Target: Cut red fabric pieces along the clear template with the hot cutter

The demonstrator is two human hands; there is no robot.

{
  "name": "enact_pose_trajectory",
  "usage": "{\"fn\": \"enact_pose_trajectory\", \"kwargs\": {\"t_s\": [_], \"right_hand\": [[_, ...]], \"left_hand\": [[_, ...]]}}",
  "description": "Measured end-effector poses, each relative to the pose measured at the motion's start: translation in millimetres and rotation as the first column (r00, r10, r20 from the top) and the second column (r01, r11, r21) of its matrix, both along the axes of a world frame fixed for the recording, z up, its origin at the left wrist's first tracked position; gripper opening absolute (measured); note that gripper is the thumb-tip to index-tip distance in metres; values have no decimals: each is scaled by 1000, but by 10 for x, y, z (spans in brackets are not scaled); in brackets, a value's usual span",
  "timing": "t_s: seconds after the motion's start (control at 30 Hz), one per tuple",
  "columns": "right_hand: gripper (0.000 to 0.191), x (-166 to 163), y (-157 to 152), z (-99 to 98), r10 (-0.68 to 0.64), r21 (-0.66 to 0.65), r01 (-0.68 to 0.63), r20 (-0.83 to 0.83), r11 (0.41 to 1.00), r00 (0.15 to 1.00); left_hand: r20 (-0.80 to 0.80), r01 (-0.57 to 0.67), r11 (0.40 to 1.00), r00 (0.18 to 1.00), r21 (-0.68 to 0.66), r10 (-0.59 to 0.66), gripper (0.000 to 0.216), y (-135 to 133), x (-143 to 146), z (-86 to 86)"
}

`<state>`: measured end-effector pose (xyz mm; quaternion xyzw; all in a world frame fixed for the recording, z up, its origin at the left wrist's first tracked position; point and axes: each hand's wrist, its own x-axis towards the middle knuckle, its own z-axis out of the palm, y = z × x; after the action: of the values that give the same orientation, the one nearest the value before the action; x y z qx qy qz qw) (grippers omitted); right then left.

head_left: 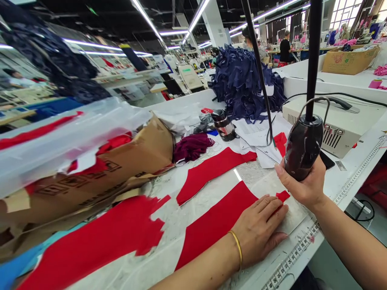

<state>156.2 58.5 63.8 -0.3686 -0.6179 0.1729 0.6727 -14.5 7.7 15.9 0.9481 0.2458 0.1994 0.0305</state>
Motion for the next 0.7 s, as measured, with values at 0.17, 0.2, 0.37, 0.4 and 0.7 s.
{"fn": "enact_pose_trajectory", "kwargs": {"t_s": [0.17,0.2,0.37,0.4,0.7], "right_hand": [[21,9,-14,11,38,-4,-38,-2,999,999],[20,6,-19,13,52,-2,-52,-4,999,999],[20,-21,-19,20,53,60,-51,-21,997,998],[21,-21,-13,19,47,65,-46,-18,997,999],[24,0,14,-41,12,41,-10,-32,999,999]], "left_hand": [[-66,-100,995,993,15,101,51,-29,33,-16],[-82,-119,993,989,7,119,51,-40,43,-29],[-125,-121,991,986,-65,112,50,-23,63,-75],[-127,-112,991,987,-78,102,51,-3,57,-76],[-139,46,998,989,-46,-52,60,188,-55,-132]]}}
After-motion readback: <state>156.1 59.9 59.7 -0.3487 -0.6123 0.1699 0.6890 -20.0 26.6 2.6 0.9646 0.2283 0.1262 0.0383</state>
